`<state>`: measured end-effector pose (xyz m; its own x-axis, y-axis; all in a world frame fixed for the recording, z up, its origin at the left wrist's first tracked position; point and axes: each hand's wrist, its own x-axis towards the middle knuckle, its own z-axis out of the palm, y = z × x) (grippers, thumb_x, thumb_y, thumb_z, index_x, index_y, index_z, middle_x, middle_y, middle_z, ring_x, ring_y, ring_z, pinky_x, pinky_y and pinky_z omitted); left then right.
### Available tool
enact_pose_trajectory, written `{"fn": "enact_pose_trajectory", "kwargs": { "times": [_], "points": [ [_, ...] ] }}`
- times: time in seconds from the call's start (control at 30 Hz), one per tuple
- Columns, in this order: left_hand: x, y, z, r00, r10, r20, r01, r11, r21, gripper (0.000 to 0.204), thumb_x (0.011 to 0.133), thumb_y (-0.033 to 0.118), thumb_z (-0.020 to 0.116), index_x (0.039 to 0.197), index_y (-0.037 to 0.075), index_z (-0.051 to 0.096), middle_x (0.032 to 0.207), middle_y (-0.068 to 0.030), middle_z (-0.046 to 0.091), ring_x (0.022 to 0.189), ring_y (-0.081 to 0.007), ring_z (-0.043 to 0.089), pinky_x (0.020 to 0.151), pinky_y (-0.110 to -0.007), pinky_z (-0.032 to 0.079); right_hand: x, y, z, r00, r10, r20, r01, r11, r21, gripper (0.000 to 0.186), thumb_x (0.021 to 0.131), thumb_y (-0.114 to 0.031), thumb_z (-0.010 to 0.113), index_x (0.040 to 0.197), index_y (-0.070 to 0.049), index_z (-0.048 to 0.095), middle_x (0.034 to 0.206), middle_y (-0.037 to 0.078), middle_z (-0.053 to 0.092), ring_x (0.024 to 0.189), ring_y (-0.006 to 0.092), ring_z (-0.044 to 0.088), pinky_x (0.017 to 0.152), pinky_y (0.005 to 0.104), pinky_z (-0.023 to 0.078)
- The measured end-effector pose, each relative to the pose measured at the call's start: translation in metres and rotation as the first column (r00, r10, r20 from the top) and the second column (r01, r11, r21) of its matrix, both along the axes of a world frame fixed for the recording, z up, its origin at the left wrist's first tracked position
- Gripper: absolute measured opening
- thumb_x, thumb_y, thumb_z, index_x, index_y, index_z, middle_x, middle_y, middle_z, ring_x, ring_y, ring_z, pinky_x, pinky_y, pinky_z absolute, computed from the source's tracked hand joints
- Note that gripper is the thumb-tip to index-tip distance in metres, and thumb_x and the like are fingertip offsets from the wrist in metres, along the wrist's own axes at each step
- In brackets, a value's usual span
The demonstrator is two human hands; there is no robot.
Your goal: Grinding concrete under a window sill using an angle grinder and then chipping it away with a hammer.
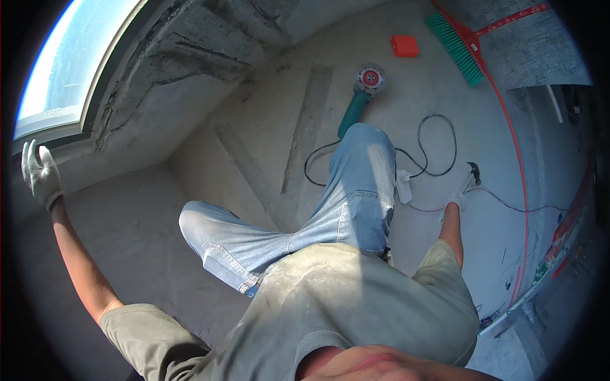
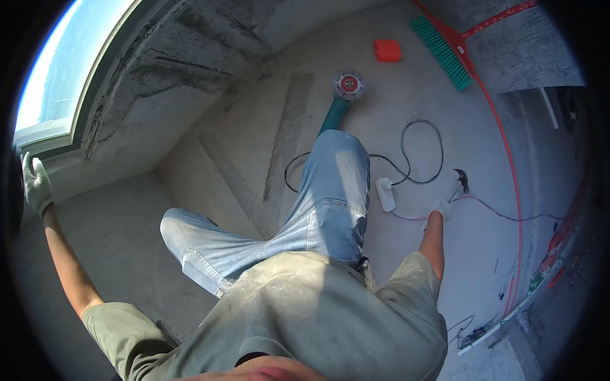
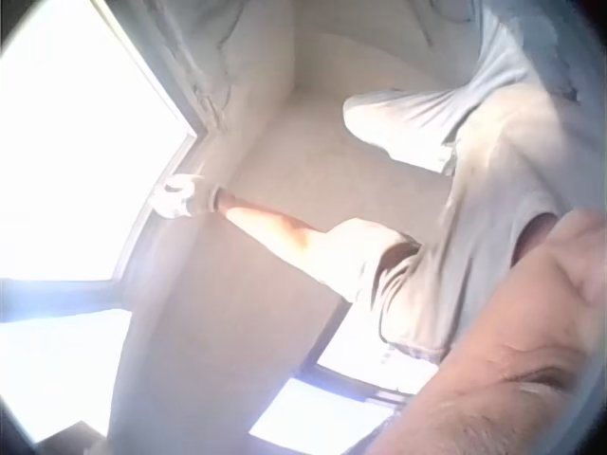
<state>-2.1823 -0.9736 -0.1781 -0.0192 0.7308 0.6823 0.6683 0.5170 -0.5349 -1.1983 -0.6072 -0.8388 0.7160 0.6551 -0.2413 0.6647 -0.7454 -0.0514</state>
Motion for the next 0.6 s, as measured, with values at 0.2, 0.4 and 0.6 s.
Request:
{"fn": "enact_pose_trajectory", "kwargs": {
  "times": [0.2, 0.4, 0.6],
  "points": [
    [0.21, 0.157, -0.159, 0.83, -0.123, 0.544, 0.417, 0.784, -0.46, 0.034, 0.077, 0.002, 0.069, 0.111, 0.003, 0.07, 0.136, -0.0147, 0.06, 0.13, -0.0349, 0.054, 0.109, -0.045, 0.046, 0.041, -0.058, 0.0, 0.982, 0.002, 0.189, 0.036, 0.98, -0.197, 0.043, 0.091, -0.031, 0.055, 0.122, -0.001, 0.06, 0.108, 0.024, 0.07, 0.101, 0.0443, 0.068, 0.082, 0.0521, 0.055],
    [0.31, 0.225, -0.225, 0.625, 0.263, 0.735, 0.635, 0.375, -0.675, 0.024, 0.08, 0.017, 0.067, 0.102, 0.006, 0.065, 0.113, -0.012, 0.065, 0.107, -0.0307, 0.062, 0.092, -0.042, 0.049, -0.095, 0.032, 0.11, 0.844, 0.537, 0.012, -0.499, 0.776, 0.387, 0.037, 0.098, -0.028, 0.056, 0.117, 0.001, 0.066, 0.113, 0.022, 0.068, 0.103, 0.0398, 0.065, 0.09, 0.0467, 0.05],
    [0.342, 0.266, -0.245, 0.369, 0.143, 0.918, 0.865, 0.307, -0.396, 0.025, 0.082, 0.023, 0.069, 0.101, 0.007, 0.065, 0.1, -0.0089, 0.065, 0.096, -0.0283, 0.065, 0.084, -0.042, 0.052, -0.346, 0.129, 0.179, 0.216, 0.87, -0.443, -0.837, 0.399, 0.376, 0.034, 0.09, -0.032, 0.063, 0.11, -0.006, 0.071, 0.11, 0.019, 0.071, 0.106, 0.0359, 0.066, 0.092, 0.0402, 0.052]
  ]
}}
